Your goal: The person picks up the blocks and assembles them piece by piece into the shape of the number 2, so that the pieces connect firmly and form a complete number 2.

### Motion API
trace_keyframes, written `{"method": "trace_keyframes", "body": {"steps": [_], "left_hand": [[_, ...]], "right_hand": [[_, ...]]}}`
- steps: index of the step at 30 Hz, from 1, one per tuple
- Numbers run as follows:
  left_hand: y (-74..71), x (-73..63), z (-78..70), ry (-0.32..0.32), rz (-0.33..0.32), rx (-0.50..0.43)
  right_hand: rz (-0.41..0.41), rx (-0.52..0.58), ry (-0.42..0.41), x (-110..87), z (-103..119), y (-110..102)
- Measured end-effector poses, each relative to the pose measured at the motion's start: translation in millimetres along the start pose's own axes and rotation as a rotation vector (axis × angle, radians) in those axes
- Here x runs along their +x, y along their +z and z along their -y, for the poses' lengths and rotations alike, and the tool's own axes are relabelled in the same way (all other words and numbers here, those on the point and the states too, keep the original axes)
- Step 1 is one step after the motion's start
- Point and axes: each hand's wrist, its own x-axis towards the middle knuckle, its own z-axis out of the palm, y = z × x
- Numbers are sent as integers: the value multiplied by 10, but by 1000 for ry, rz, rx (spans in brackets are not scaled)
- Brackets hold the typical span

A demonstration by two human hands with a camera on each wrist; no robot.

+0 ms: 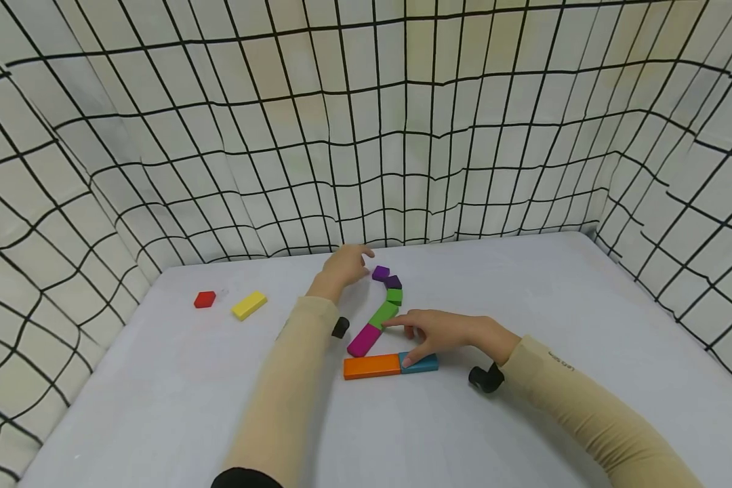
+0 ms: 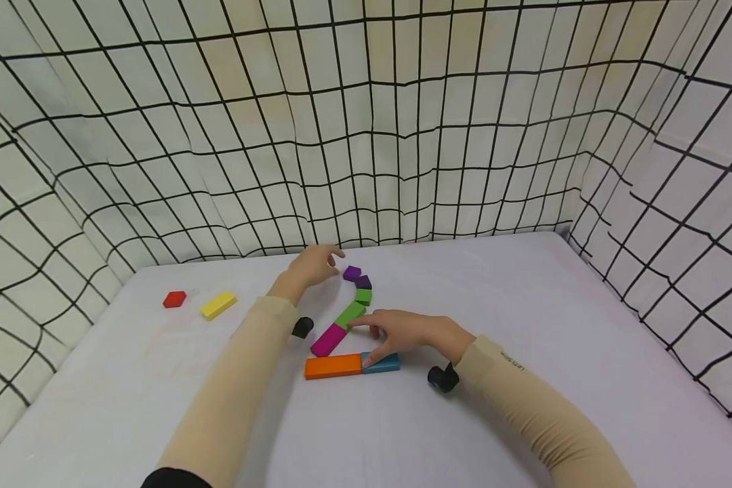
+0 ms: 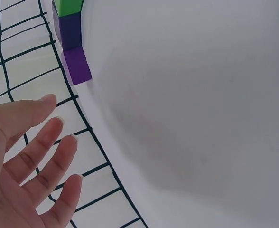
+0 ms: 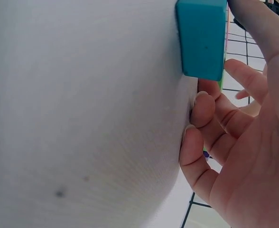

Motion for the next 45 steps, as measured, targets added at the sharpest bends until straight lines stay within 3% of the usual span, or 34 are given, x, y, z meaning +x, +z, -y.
{"method": "trace_keyframes", "body": {"steps": [14,45], "left_hand": [[-148,-186,164,48,-83,-17],[-530,-917,818,-31,-208,-71]], "right_hand": [[-9,5,0,-7,-16,-24],[-6,15,-24,-32,18,3]]}}
